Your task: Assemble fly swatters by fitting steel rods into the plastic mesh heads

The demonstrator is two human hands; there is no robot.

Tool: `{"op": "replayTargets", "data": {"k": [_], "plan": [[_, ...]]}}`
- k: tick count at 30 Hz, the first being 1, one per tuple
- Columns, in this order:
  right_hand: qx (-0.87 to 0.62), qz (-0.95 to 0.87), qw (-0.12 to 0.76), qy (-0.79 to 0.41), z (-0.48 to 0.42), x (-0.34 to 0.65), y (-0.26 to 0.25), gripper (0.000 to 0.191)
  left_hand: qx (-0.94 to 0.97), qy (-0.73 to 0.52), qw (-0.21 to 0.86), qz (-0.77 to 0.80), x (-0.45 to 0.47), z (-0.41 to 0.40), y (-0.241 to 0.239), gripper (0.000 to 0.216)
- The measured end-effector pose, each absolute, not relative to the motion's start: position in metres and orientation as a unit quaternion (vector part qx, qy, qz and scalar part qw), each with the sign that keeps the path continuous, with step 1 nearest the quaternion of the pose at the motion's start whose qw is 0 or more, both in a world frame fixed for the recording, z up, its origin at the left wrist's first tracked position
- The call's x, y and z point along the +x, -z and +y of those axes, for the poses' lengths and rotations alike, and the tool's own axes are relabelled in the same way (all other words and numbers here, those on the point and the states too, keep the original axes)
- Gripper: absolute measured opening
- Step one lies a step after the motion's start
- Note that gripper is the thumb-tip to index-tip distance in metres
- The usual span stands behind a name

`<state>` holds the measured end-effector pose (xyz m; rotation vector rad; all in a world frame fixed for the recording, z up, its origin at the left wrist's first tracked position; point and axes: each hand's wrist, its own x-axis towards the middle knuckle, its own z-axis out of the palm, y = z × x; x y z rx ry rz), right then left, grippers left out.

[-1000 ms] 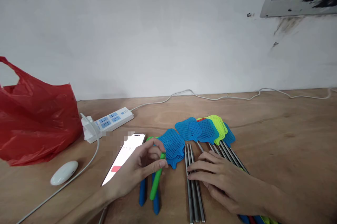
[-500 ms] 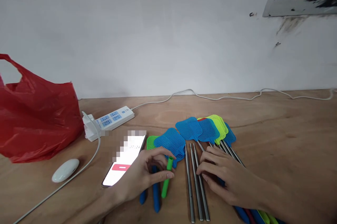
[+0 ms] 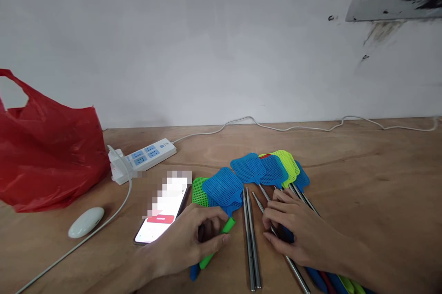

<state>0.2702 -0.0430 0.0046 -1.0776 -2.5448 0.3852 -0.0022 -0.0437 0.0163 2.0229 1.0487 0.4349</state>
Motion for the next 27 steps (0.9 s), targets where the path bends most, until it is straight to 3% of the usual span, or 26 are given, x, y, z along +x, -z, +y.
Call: {"op": "replayTargets", "data": {"k": [6, 10, 19, 23, 27], "plan": [[-0.411, -0.884, 0.188, -0.119, -0.046, 0.269, 0.001, 0.018, 0.816, -0.155, 0.372, 0.414, -0.002, -0.044, -0.014, 0.012], [-0.411, -0.861, 0.261, -0.147, -0.045, 0.27, 0.008, 0.03, 0.831, -0.155, 0.348, 0.405, -0.002, -0.044, -0.014, 0.014], [-0.395, -0.522, 0.497, -0.57, -0.028, 0.276, 0.001, 0.032, 0.834, -0.177, 0.332, 0.403, -0.004, -0.045, -0.011, 0.015], [-0.359, -0.39, 0.518, -0.671, -0.027, 0.275, -0.005, 0.024, 0.837, -0.194, 0.305, 0.41, -0.005, -0.045, -0.008, 0.015], [-0.326, -0.377, 0.499, -0.708, -0.028, 0.273, -0.005, 0.024, 0.835, -0.2, 0.306, 0.412, -0.004, -0.045, -0.006, 0.016]]}}
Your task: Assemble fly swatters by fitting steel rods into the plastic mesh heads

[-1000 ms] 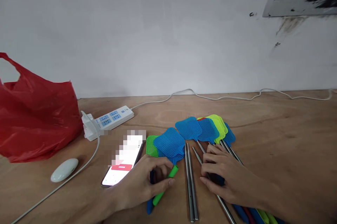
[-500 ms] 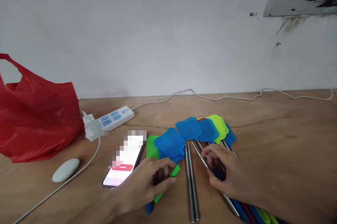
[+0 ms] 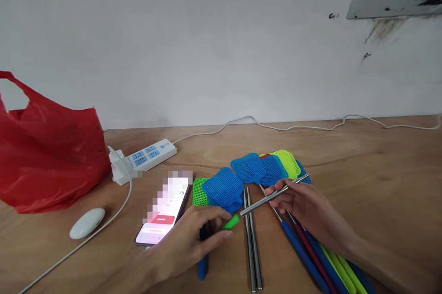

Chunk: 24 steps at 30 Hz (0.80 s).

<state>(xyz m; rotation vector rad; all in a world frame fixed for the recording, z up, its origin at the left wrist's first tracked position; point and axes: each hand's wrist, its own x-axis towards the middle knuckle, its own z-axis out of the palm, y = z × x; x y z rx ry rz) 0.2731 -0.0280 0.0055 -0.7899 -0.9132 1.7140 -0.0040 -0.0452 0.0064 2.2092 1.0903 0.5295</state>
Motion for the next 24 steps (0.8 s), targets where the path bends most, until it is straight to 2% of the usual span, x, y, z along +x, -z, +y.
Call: {"op": "replayTargets", "data": {"k": [4, 16, 20, 24], "plan": [[-0.32, -0.404, 0.48, -0.71, -0.03, 0.272, -0.008, 0.027, 0.838, -0.205, 0.305, 0.402, -0.005, -0.045, -0.006, 0.016], [-0.347, -0.469, 0.499, -0.641, -0.037, 0.268, 0.004, 0.024, 0.838, -0.238, 0.31, 0.382, 0.001, -0.045, -0.016, 0.014], [-0.391, -0.535, 0.464, -0.588, -0.038, 0.269, 0.001, 0.026, 0.833, -0.241, 0.311, 0.388, -0.001, -0.045, -0.015, 0.011], [-0.411, -0.583, 0.437, -0.548, -0.042, 0.269, -0.004, 0.018, 0.838, -0.245, 0.317, 0.37, -0.001, -0.045, -0.014, 0.013]]}}
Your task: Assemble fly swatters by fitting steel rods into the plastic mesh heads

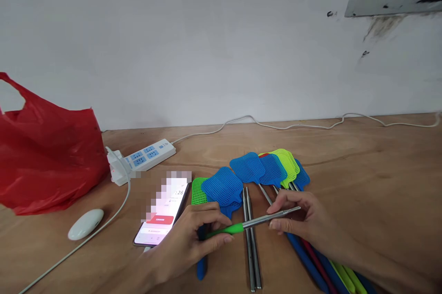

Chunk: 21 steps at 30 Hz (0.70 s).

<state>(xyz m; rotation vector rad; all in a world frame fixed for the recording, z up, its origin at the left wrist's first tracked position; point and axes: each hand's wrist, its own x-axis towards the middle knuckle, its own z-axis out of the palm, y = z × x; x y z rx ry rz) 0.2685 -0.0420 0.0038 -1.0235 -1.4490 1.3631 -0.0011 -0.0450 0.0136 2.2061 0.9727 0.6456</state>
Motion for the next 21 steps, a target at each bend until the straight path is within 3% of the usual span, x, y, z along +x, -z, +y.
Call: {"op": "replayTargets", "data": {"k": [7, 11, 15, 21], "plan": [[-0.382, -0.568, 0.445, -0.578, -0.044, 0.266, -0.005, 0.012, 0.834, -0.273, 0.308, 0.368, -0.002, -0.047, -0.017, 0.02], [-0.387, -0.519, 0.529, -0.549, -0.036, 0.273, 0.001, 0.018, 0.833, -0.291, 0.194, 0.43, -0.009, -0.038, -0.018, 0.022], [-0.411, -0.505, 0.58, -0.489, -0.03, 0.279, 0.008, 0.018, 0.847, -0.224, 0.072, 0.477, -0.016, -0.026, -0.012, 0.027], [-0.432, -0.52, 0.579, -0.456, -0.034, 0.275, 0.006, 0.021, 0.864, -0.198, 0.08, 0.455, -0.019, -0.023, -0.005, 0.023]]}}
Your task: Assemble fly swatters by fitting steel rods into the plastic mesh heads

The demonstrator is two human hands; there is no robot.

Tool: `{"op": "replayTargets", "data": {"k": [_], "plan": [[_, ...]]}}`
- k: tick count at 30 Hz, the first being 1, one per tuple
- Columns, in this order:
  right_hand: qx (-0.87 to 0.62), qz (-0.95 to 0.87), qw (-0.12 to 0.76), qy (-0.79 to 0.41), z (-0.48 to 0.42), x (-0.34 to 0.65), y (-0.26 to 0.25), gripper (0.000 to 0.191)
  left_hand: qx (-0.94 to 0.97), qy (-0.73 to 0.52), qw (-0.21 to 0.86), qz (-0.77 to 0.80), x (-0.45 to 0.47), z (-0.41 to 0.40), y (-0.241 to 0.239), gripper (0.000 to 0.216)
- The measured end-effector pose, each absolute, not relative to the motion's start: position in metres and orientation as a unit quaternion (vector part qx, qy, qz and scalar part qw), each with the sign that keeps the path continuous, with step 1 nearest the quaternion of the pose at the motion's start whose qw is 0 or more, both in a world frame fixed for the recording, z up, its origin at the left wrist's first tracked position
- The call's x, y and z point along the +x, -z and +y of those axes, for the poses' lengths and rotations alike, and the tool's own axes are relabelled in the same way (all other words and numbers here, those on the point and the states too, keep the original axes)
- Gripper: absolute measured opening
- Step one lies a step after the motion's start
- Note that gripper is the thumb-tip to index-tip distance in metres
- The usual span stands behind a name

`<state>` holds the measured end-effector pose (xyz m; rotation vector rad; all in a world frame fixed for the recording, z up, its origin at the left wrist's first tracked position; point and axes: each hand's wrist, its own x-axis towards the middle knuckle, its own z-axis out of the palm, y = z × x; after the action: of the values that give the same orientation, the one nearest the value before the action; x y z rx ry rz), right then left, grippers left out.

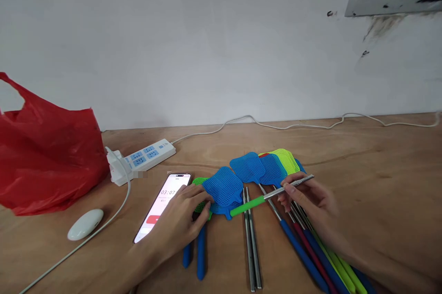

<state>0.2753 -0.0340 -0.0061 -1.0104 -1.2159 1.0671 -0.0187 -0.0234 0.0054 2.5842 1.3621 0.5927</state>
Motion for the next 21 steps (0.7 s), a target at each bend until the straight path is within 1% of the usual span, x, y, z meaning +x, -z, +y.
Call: {"op": "replayTargets", "data": {"k": [3, 8, 13, 16, 21], "plan": [[-0.429, -0.522, 0.585, -0.449, -0.036, 0.274, 0.004, 0.022, 0.862, -0.207, 0.088, 0.453, -0.02, -0.024, -0.005, 0.025], [-0.428, -0.521, 0.604, -0.425, -0.035, 0.276, 0.002, 0.02, 0.863, -0.186, 0.088, 0.462, -0.024, -0.023, -0.002, 0.028], [-0.438, -0.525, 0.604, -0.409, -0.035, 0.276, 0.0, 0.021, 0.846, -0.196, -0.019, 0.496, -0.032, -0.016, 0.01, 0.032], [-0.44, -0.533, 0.596, -0.408, -0.035, 0.275, -0.001, 0.023, 0.857, -0.174, -0.053, 0.482, -0.034, -0.013, 0.012, 0.036], [-0.433, -0.531, 0.6, -0.412, -0.035, 0.273, -0.003, 0.024, 0.873, -0.144, -0.02, 0.465, -0.031, -0.015, 0.004, 0.04]]}}
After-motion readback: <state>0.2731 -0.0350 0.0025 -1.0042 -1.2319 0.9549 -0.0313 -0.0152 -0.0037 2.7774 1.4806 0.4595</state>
